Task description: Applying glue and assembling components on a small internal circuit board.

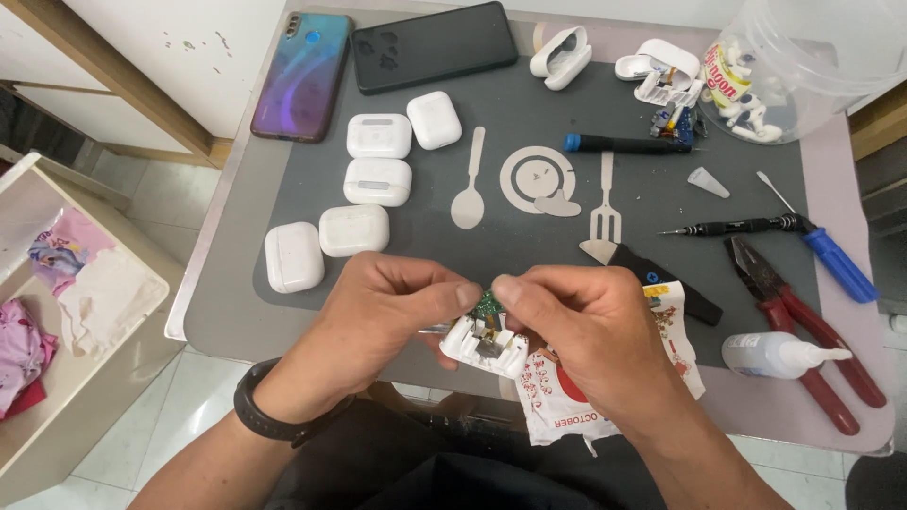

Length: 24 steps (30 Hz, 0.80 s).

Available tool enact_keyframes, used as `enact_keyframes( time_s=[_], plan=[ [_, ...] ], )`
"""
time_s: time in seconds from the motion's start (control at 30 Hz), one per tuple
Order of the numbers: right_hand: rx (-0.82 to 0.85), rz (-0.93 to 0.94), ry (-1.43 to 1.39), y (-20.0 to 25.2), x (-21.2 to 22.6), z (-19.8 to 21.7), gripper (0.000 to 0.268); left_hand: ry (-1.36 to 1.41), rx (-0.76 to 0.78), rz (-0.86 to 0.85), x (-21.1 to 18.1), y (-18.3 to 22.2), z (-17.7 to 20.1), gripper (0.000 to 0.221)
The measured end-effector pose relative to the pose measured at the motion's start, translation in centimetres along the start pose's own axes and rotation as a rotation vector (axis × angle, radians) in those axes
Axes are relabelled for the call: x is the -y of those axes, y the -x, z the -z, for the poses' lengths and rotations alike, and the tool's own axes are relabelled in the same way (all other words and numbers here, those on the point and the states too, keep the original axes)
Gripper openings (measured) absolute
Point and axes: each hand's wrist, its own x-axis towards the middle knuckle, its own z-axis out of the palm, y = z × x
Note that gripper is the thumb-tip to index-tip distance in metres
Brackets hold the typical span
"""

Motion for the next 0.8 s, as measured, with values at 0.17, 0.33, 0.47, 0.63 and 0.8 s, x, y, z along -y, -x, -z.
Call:
enact_keyframes(
  time_s=[0.17,0.33,0.47,0.63,0.8],
  plan=[
    [-0.020,-0.015,-0.027,0.3,-0.1,0.0,0.040,-0.092,0.045,-0.098,0.2,0.4,-0.1,0.021],
    [0.079,0.189,-0.087,0.5,-2.3,0.6,0.025,-0.134,0.050,-0.160,1.3,0.4,0.4,0.019],
    [0.076,0.140,-0.126,0.9,-2.2,1.0,0.009,-0.365,-0.005,-0.212,-0.1,1.5,-0.2,0.010],
    [0.073,0.531,0.147,0.9,-1.7,2.2,0.014,-1.135,0.089,-1.356,-0.4,2.1,0.3,0.025],
    [0.039,0.749,0.243,1.3,-1.0,2.6,0.018,-1.186,0.079,-1.588,-1.8,2.4,0.2,0.028]
  ],
)
